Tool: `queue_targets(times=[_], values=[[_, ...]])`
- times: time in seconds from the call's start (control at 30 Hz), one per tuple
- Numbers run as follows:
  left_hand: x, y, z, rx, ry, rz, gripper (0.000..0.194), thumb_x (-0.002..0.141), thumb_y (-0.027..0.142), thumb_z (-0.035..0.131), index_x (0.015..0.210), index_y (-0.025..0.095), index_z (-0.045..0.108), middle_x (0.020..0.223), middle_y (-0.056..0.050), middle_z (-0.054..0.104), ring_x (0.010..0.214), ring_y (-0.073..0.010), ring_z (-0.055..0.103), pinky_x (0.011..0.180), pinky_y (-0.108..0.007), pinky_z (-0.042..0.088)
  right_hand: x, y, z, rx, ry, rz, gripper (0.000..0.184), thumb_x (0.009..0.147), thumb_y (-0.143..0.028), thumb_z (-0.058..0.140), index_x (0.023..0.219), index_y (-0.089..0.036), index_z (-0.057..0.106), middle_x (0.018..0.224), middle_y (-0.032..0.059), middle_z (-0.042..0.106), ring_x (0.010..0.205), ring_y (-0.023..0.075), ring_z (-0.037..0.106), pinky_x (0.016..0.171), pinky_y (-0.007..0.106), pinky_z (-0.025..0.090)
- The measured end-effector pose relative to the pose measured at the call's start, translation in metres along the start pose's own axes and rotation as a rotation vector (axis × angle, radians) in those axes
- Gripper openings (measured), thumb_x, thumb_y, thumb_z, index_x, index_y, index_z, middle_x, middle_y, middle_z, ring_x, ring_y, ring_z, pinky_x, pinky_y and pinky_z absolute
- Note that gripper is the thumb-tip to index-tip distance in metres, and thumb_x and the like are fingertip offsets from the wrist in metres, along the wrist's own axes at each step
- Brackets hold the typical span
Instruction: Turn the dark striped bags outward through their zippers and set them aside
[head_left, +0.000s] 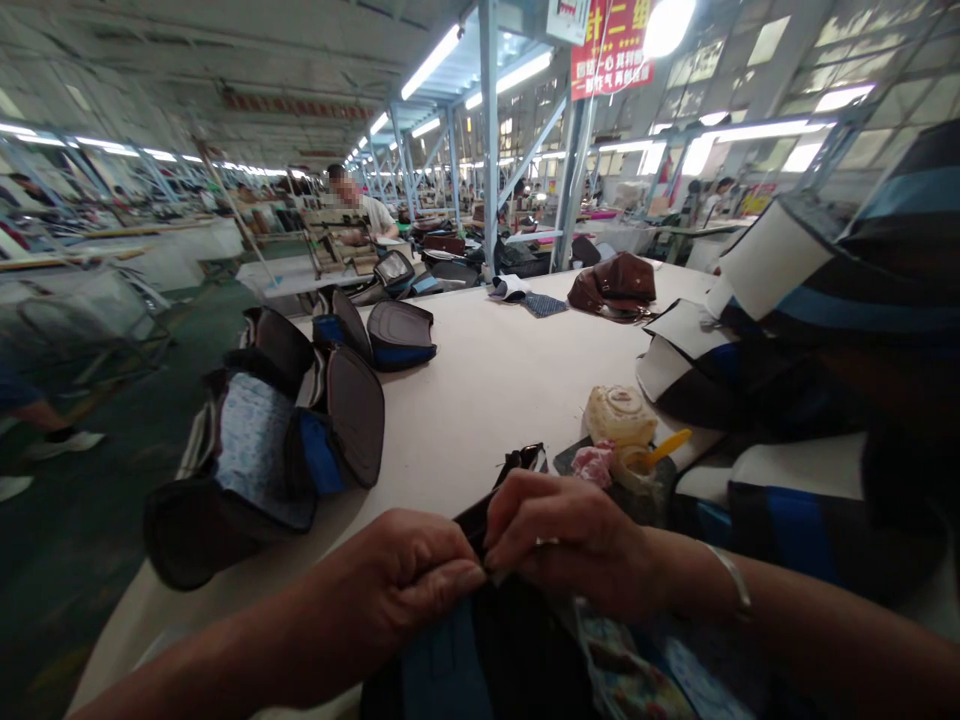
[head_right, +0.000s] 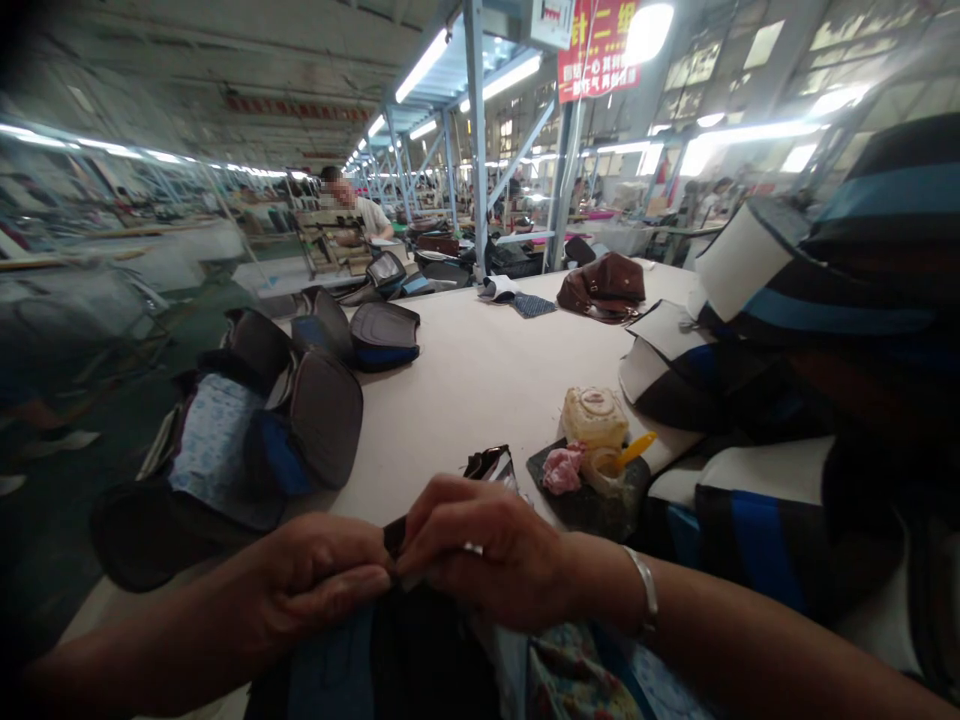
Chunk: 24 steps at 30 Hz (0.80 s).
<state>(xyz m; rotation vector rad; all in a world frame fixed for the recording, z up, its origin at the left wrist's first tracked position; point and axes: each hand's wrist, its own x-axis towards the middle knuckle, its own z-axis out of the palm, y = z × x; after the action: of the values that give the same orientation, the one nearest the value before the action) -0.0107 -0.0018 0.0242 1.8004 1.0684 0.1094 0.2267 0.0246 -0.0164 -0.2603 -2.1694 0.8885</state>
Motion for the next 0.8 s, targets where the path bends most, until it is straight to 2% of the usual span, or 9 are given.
queue_targets(times=[0.07, 0.13, 0.23, 0.37, 0.43, 0.5, 0.6, 0.7, 0.8], values=[[-0.001, 0.002, 0.002, 0.079, 0.053, 0.079, 0.044, 0.102, 0.052, 0.042, 0.073, 0.018, 0.045, 0.074, 0.003, 0.04, 0.069, -0.0126, 0.035, 0.06, -0.025, 0.029, 0.004, 0.001, -0.005, 0.121, -0.001, 0.221, 0.021, 0.103, -0.024, 0.049, 0.106, -0.012, 0.066, 0.1, 0.0087, 0.064, 0.091, 0.0138, 0.061, 0.082, 0.026, 0.05], [-0.002, 0.0, 0.005, 0.127, 0.084, 0.132, 0.042, 0.103, 0.05, 0.039, 0.075, 0.019, 0.045, 0.076, 0.003, 0.045, 0.07, -0.0127, 0.039, 0.063, -0.024, 0.032, 0.01, 0.002, -0.01, 0.094, -0.128, 0.275, 0.021, 0.103, -0.027, 0.05, 0.105, -0.013, 0.065, 0.095, 0.0061, 0.063, 0.087, 0.013, 0.059, 0.08, 0.025, 0.047], [-0.002, -0.007, 0.008, 0.186, 0.094, 0.163, 0.04, 0.104, 0.049, 0.037, 0.08, 0.019, 0.048, 0.079, 0.002, 0.051, 0.072, -0.0129, 0.043, 0.065, -0.023, 0.034, 0.015, 0.004, -0.007, 0.093, -0.261, 0.138, 0.018, 0.1, -0.026, 0.054, 0.087, -0.014, 0.061, 0.084, 0.0021, 0.057, 0.076, 0.0107, 0.053, 0.072, 0.023, 0.043], [-0.003, -0.013, 0.006, 0.17, 0.065, 0.121, 0.043, 0.104, 0.052, 0.038, 0.081, 0.019, 0.053, 0.081, 0.001, 0.055, 0.075, -0.0139, 0.047, 0.069, -0.023, 0.036, 0.012, 0.004, 0.009, -0.123, -0.131, -0.037, 0.017, 0.091, -0.015, 0.053, 0.074, -0.018, 0.049, 0.072, -0.001, 0.047, 0.067, 0.0118, 0.042, 0.063, 0.026, 0.036], [-0.005, -0.009, 0.002, 0.128, 0.035, 0.105, 0.046, 0.102, 0.056, 0.039, 0.081, 0.018, 0.054, 0.08, 0.001, 0.053, 0.075, -0.0143, 0.046, 0.066, -0.023, 0.037, 0.012, 0.002, 0.01, -0.184, -0.11, -0.052, 0.018, 0.09, -0.015, 0.051, 0.073, -0.019, 0.048, 0.07, -0.0011, 0.046, 0.066, 0.0125, 0.041, 0.063, 0.027, 0.035], [-0.006, 0.0, -0.002, 0.116, 0.035, 0.12, 0.045, 0.101, 0.056, 0.043, 0.08, 0.018, 0.054, 0.078, 0.001, 0.05, 0.073, -0.0138, 0.045, 0.063, -0.023, 0.036, 0.016, 0.001, 0.002, -0.112, -0.155, 0.006, 0.021, 0.097, -0.022, 0.05, 0.076, -0.017, 0.051, 0.073, -0.0003, 0.049, 0.068, 0.0121, 0.045, 0.065, 0.026, 0.038], [-0.005, 0.015, -0.01, 0.182, 0.113, 0.237, 0.038, 0.102, 0.047, 0.047, 0.079, 0.018, 0.056, 0.075, 0.002, 0.052, 0.069, -0.0118, 0.048, 0.062, -0.021, 0.036, 0.02, 0.01, -0.023, -0.07, -0.327, 0.133, 0.03, 0.105, -0.035, 0.043, 0.09, -0.015, 0.06, 0.085, 0.0027, 0.058, 0.078, 0.012, 0.053, 0.074, 0.024, 0.043], [0.0, 0.019, -0.03, 0.332, 0.225, 0.411, 0.034, 0.104, 0.038, 0.046, 0.081, 0.018, 0.061, 0.076, 0.002, 0.058, 0.068, -0.0107, 0.053, 0.063, -0.021, 0.037, 0.012, 0.035, -0.05, -0.324, -0.475, 0.293, 0.041, 0.107, -0.041, 0.036, 0.095, -0.014, 0.065, 0.091, 0.0046, 0.063, 0.083, 0.0135, 0.057, 0.08, 0.025, 0.044], [0.006, 0.008, -0.065, 0.518, 0.252, 0.494, 0.032, 0.104, 0.033, 0.046, 0.084, 0.017, 0.064, 0.076, 0.0, 0.06, 0.074, -0.013, 0.058, 0.076, -0.022, 0.04, -0.01, 0.06, -0.064, -0.492, -0.525, 0.383, 0.042, 0.104, -0.042, 0.046, 0.082, -0.013, 0.067, 0.078, 0.0034, 0.063, 0.075, 0.0139, 0.056, 0.074, 0.026, 0.043]])
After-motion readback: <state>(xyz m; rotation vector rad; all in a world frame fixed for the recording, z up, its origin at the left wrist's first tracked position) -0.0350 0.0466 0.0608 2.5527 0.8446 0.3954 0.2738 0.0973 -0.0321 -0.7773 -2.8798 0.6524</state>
